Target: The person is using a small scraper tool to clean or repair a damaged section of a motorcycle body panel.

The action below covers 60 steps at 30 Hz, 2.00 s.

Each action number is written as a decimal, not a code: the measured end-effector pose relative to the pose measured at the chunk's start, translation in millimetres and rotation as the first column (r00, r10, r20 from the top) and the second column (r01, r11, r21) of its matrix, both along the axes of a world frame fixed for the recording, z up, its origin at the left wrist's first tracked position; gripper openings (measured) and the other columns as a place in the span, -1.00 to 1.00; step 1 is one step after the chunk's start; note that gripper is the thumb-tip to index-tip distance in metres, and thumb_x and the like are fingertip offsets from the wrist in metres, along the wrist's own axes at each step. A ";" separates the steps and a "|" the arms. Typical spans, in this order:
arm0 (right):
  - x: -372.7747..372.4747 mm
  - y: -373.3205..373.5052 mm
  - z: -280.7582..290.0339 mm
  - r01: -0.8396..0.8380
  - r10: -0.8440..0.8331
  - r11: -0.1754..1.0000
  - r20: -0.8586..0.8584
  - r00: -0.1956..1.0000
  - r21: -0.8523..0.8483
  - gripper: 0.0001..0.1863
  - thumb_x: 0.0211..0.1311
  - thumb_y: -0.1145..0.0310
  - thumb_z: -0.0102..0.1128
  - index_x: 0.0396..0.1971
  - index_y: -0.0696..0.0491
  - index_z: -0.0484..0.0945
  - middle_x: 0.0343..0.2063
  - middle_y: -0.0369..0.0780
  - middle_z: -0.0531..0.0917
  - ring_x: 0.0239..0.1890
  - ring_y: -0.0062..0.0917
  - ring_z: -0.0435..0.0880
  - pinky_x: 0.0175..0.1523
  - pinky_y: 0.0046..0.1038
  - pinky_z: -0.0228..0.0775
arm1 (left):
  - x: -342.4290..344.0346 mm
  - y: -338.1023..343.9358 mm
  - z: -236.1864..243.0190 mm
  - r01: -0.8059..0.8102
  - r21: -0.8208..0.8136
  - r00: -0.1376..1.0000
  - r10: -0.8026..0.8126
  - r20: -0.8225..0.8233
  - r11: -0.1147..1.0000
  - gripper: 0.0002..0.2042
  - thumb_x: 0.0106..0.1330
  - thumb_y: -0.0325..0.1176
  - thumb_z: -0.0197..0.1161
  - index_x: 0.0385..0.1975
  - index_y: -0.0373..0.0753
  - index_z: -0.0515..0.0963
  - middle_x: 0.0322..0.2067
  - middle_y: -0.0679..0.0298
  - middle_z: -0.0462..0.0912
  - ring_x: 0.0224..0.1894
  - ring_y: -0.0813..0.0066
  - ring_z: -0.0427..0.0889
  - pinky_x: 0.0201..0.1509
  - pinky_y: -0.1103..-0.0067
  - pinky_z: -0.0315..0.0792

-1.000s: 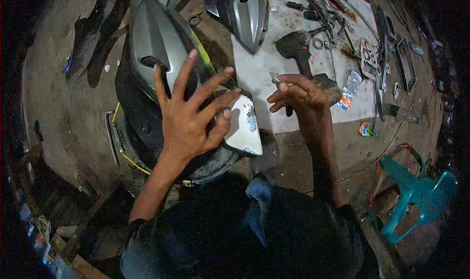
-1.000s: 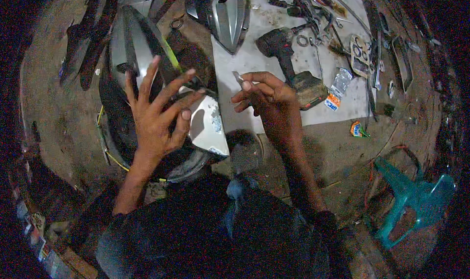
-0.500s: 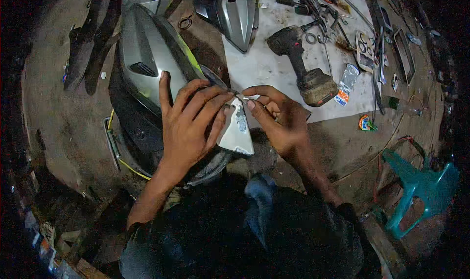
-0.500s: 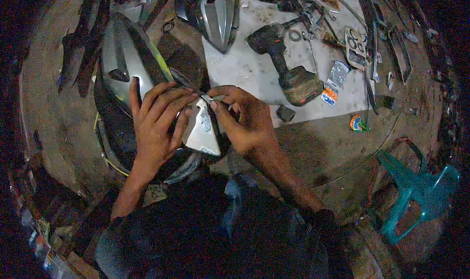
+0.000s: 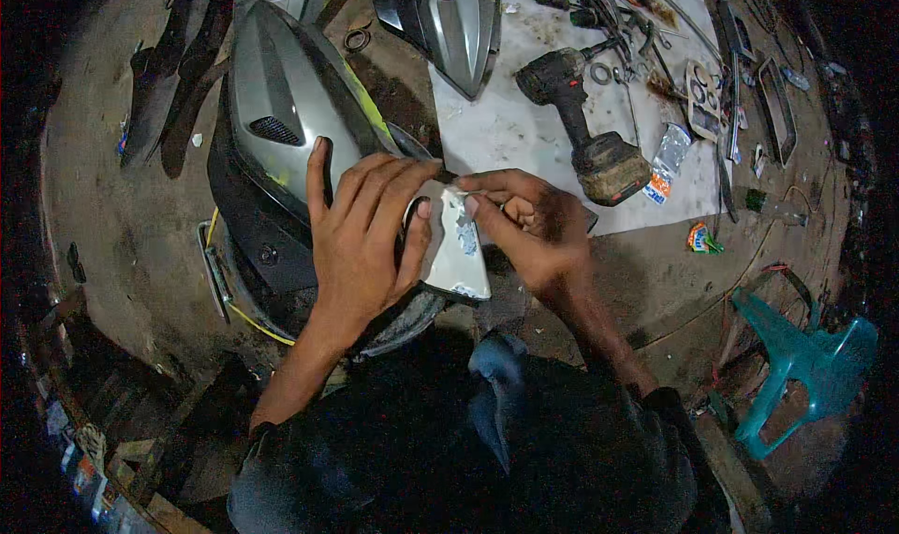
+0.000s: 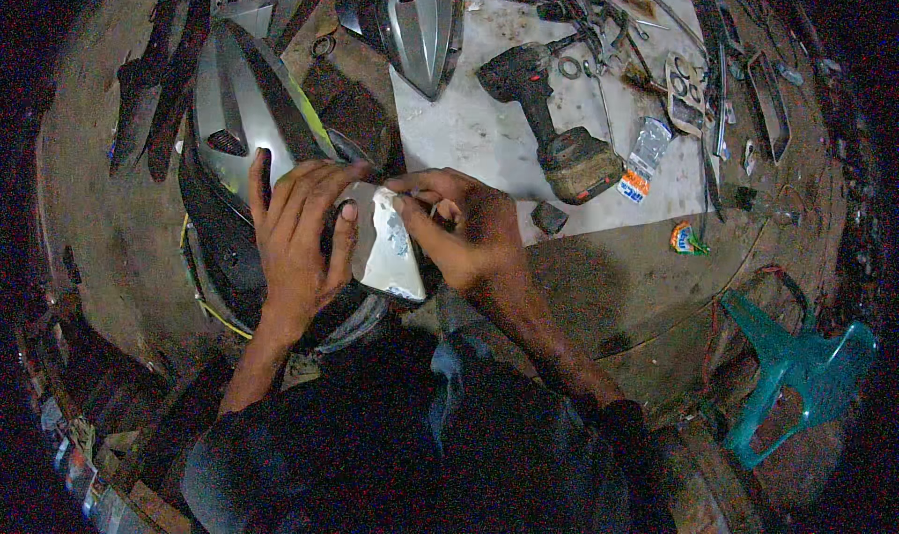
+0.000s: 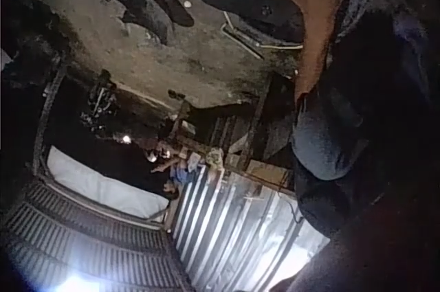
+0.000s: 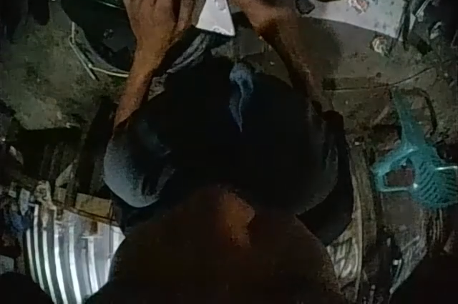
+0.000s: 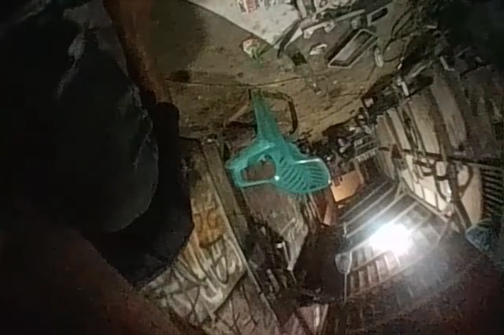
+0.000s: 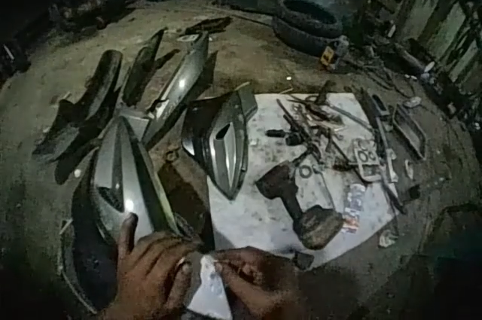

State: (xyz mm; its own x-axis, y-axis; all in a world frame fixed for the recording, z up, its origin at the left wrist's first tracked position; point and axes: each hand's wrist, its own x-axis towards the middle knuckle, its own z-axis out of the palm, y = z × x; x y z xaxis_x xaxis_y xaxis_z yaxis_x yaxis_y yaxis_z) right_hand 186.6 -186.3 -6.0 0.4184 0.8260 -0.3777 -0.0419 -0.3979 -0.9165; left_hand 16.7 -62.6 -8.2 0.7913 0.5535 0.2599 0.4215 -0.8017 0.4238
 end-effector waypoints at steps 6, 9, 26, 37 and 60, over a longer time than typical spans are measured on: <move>-7.3 4.3 -7.2 0.083 -0.090 0.992 0.071 0.993 0.093 -0.81 0.42 0.49 0.33 -0.03 0.13 0.73 -0.19 -0.21 0.80 -0.28 -0.68 0.67 -0.19 -0.54 0.53 | 0.8 0.6 -2.1 -0.018 -0.053 1.000 0.017 -0.013 0.998 -0.53 0.39 -0.39 0.24 0.32 -0.20 0.54 0.01 0.27 0.73 0.12 0.23 0.62 0.61 -0.09 -0.02; -9.2 4.6 -2.0 0.106 -0.105 0.994 -0.014 0.994 0.036 -0.81 0.44 0.53 0.28 -0.02 0.13 0.72 -0.18 -0.21 0.80 -0.26 -0.67 0.69 -0.15 -0.54 0.55 | -0.6 1.5 -1.3 -0.010 -0.048 1.000 0.010 -0.014 0.999 -0.50 0.36 -0.42 0.25 0.34 -0.21 0.51 -0.01 0.25 0.74 0.12 0.24 0.62 0.61 -0.10 -0.02; -16.5 7.5 1.4 0.162 -0.162 0.987 -0.016 0.987 0.004 -0.81 0.46 0.49 0.27 -0.01 0.17 0.73 -0.22 -0.18 0.82 -0.19 -0.65 0.73 -0.09 -0.53 0.59 | -2.2 0.8 -0.1 -0.037 -0.109 0.999 0.040 0.021 0.993 -0.55 0.33 -0.48 0.20 0.25 -0.22 0.55 0.04 0.21 0.75 0.20 0.18 0.63 0.65 -0.05 -0.08; -9.9 8.4 3.3 0.129 -0.129 0.992 -0.045 0.991 -0.003 -0.84 0.42 0.51 0.31 -0.08 0.15 0.77 -0.20 -0.20 0.83 -0.23 -0.67 0.71 -0.09 -0.56 0.56 | -1.6 0.0 -3.4 -0.061 -0.055 0.997 0.063 0.037 0.997 -0.45 0.22 -0.51 0.26 0.30 -0.24 0.54 -0.07 0.23 0.74 0.11 0.23 0.64 0.60 -0.09 0.03; 6.1 8.0 4.0 -0.088 0.086 0.996 0.188 0.978 0.001 -0.82 0.40 0.46 0.34 -0.07 0.08 0.80 -0.32 -0.26 0.80 -0.29 -0.68 0.65 -0.17 -0.53 0.53 | -4.0 -0.4 -2.7 -0.055 -0.084 0.998 0.058 0.035 0.995 -0.40 0.10 -0.58 0.21 0.26 -0.20 0.56 0.06 0.20 0.72 0.20 0.20 0.63 0.65 -0.05 -0.06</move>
State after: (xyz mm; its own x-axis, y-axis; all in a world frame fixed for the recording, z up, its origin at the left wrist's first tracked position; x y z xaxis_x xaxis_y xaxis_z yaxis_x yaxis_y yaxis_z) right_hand 192.7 -178.3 -2.0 0.4077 0.8653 -0.2917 0.1652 -0.3841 -0.9084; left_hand 12.7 -63.0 -10.9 0.7489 0.6177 0.2398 0.4475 -0.7384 0.5045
